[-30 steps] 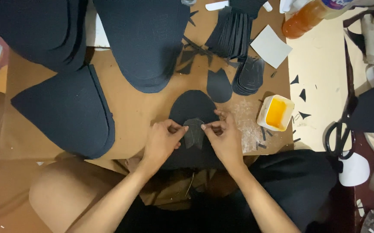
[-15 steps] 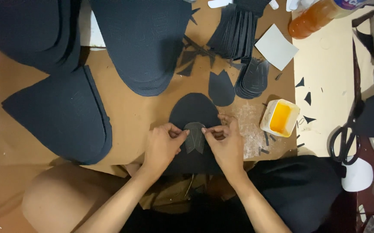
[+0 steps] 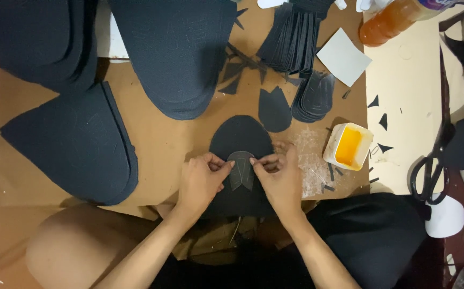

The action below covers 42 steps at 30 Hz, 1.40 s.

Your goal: Applying glue to small leather cutouts and assembling them onto larger leather components.

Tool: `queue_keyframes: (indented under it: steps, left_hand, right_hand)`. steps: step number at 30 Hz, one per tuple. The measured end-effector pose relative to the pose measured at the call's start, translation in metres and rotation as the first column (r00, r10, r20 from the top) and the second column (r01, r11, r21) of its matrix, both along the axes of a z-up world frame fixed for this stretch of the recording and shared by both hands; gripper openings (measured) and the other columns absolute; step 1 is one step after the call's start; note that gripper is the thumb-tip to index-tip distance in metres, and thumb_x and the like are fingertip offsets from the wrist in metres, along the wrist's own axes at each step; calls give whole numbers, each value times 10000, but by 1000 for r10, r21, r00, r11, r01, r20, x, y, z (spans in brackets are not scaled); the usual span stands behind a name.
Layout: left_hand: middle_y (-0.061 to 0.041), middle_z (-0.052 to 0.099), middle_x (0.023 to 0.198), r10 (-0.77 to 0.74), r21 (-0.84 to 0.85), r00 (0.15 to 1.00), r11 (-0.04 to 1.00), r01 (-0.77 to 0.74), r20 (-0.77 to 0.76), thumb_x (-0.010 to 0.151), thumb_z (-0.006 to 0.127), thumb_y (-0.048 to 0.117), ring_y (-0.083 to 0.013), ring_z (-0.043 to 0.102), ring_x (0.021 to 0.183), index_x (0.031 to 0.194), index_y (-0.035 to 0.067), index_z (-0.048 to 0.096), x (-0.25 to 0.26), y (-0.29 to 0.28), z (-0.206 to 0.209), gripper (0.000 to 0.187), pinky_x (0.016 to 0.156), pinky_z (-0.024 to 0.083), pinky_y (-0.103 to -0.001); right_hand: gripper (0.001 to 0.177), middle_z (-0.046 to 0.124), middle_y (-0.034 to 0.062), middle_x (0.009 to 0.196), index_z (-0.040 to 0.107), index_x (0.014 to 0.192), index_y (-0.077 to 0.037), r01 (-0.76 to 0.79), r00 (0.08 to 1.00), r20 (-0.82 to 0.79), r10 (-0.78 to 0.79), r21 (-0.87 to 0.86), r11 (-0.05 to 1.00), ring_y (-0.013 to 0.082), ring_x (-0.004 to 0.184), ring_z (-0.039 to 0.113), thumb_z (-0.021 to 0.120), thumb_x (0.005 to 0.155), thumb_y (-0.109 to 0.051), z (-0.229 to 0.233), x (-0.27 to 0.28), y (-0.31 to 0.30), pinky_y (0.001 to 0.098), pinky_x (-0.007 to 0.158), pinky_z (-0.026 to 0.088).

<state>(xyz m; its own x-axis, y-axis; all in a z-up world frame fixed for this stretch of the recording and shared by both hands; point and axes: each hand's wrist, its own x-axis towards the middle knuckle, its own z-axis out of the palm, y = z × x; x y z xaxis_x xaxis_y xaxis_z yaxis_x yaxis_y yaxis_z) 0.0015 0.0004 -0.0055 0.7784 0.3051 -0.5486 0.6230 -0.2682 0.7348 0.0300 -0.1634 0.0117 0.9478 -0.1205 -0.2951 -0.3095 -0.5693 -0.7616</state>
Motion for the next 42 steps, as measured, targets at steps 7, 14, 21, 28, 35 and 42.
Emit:
queue_keyframes:
  steps: [7, 14, 21, 28, 35, 42]
  left_hand:
    - [-142, 736, 631, -51, 74, 998, 996, 48, 30, 817, 819, 260, -198, 691, 453, 862, 0, 782, -3, -1, 3, 266, 405, 512, -296]
    - [-144, 732, 640, -99, 50, 995, 994, 100, -24, 860, 782, 302, -213, 699, 482, 907, -11, 762, 0, 4, 15, 316, 439, 536, -292]
    - [-163, 709, 763, -209, 224, 904, 966, 131, 373, 863, 781, 142, -315, 722, 698, 976, 58, 760, 1, 21, 4, 142, 573, 571, -401]
    - [-145, 686, 883, -425, 319, 798, 897, 307, 427, 868, 795, 172, -349, 692, 906, 1038, 75, 764, 1, 22, 10, 199, 728, 593, -435]
    - [-85, 644, 909, -485, 405, 782, 854, 327, 392, 845, 814, 243, -317, 662, 995, 1055, 154, 745, -3, 20, -4, 239, 815, 567, -421]
    - [-85, 643, 935, -507, 405, 779, 842, 356, 370, 881, 779, 263, -316, 656, 1020, 1050, 178, 739, 2, 22, -14, 194, 848, 549, -421]
  right_hand:
    - [652, 512, 108, 1060, 333, 1408, -100, 39, 705, 695, -143, 163, 986, 186, 893, 588, 739, 943, 109, 8, 19, -42, 255, 806, 483]
    - [550, 655, 169, 974, 428, 1353, 26, -134, 849, 519, 96, 37, 990, 355, 913, 701, 745, 903, 16, 1, -1, -20, 431, 776, 545]
    - [614, 707, 103, 1042, 418, 1414, 3, -217, 924, 331, 191, 45, 975, 297, 1040, 673, 761, 913, -85, -14, -2, -13, 476, 928, 504]
    - [595, 748, 83, 1034, 423, 1423, -19, -278, 918, 319, 236, 93, 956, 258, 1016, 650, 739, 921, -68, -7, -1, -12, 437, 929, 479]
    - [605, 760, 98, 1015, 420, 1448, -22, -378, 865, 395, 309, 108, 919, 386, 1310, 559, 712, 919, 11, -15, -4, -15, 525, 1120, 400]
    - [609, 767, 58, 987, 464, 1430, -45, -377, 872, 363, 329, 68, 924, 334, 1322, 555, 748, 893, -12, -20, -3, -17, 504, 1167, 343]
